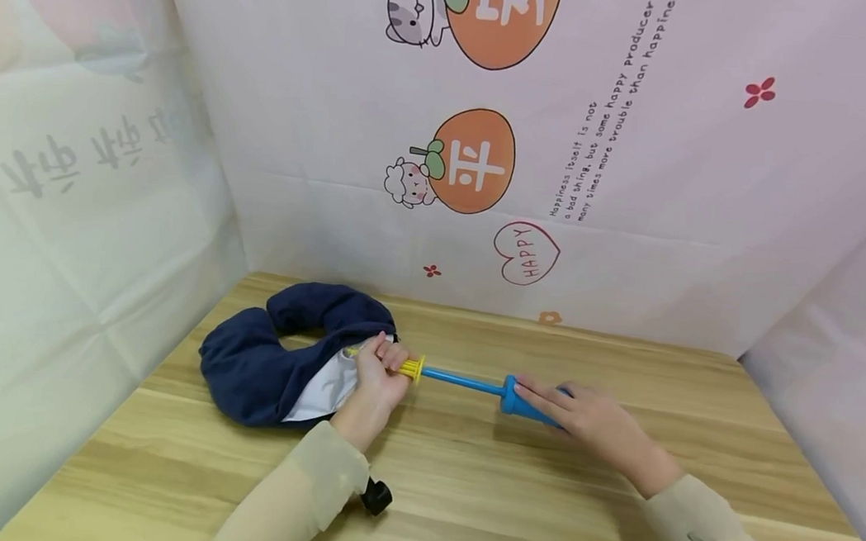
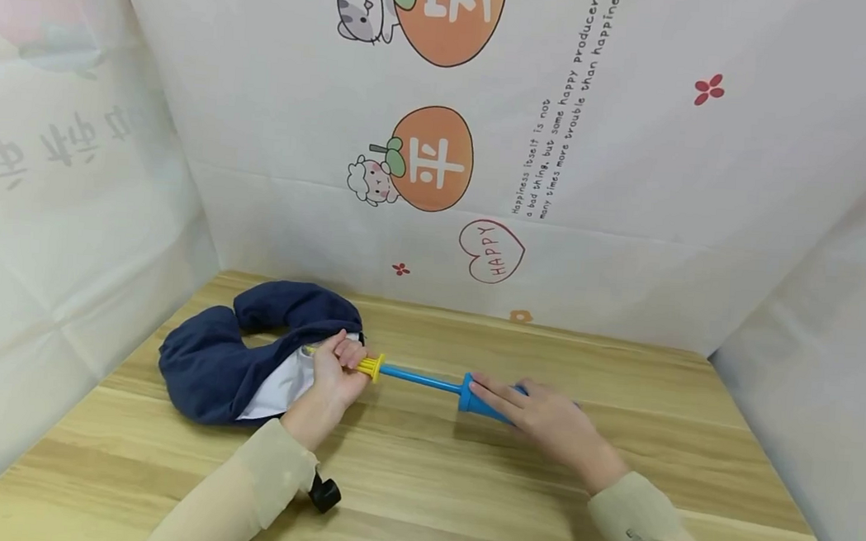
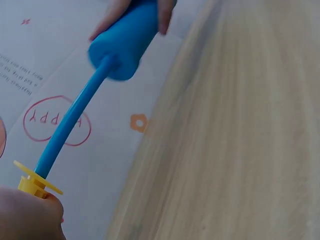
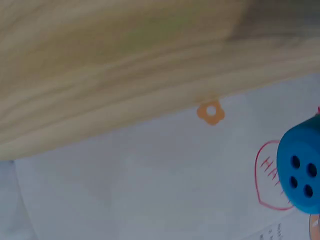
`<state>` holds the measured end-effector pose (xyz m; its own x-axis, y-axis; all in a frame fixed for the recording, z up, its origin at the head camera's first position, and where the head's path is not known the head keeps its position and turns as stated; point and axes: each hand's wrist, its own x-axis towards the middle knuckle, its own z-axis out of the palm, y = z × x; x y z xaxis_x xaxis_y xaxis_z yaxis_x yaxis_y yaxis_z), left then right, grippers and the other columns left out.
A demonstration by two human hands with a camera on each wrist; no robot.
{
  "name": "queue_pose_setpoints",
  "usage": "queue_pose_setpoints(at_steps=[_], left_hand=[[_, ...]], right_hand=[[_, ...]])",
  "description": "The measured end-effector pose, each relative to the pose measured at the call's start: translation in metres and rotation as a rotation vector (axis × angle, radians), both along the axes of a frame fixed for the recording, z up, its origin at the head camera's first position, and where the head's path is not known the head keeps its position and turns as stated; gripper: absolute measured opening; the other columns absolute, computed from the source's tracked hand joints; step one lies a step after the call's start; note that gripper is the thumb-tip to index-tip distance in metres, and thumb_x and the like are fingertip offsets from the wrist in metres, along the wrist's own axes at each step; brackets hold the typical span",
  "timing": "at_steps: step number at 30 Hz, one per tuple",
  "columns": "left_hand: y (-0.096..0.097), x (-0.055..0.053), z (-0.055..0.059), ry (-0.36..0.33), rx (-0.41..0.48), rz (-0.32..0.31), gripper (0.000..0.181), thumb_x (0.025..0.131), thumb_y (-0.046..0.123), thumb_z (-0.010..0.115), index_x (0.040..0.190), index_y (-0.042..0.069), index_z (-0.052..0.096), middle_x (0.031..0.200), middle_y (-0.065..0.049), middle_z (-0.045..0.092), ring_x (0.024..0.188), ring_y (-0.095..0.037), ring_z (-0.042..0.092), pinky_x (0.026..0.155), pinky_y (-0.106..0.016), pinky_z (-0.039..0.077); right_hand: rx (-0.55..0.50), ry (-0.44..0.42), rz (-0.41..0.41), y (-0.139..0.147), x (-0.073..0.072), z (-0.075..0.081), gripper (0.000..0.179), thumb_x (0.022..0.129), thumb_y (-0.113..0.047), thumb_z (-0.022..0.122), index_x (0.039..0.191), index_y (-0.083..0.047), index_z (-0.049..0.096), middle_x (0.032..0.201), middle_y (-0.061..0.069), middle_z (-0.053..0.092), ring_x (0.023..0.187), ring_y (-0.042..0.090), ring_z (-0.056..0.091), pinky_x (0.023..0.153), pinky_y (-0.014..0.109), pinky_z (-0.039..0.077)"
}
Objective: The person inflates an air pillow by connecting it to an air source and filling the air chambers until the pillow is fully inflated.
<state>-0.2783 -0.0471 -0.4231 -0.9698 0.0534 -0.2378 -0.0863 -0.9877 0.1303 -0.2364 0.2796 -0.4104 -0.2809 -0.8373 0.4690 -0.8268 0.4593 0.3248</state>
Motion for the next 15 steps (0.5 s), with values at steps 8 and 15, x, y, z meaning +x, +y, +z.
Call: queue_pose_setpoints(at_steps=[8,15], left_hand=[[0.009,0.004,-0.004,0.005,0.010,0.050,0.057,0.111,0.018,0.034,0.054,0.015,0.033,0.046,0.006,0.030,0.038,-0.007,0.027,0.052,-0.021,0.029],[0.018,0.006,-0.002,-0.008,-0.023,0.045,0.057,0.111,0.018,0.034,0.054,0.015,0.032,0.046,0.006,0.031,0.039,-0.008,0.028,0.054,-0.022,0.030]], right_hand=[[-0.020,-0.101,-0.039,-0.040,0.001,-0.007,0.065,0.095,-0.015,0.076,0.153,-0.012,0.048,0.152,0.000,0.053,0.075,0.017,0.061,0.055,0.026,0.051],[-0.019,-0.123,-0.051,-0.078,-0.005,-0.002,0.086,0.078,-0.015,0.091,0.153,-0.013,0.049,0.152,0.000,0.052,0.077,0.018,0.060,0.063,0.033,0.056]])
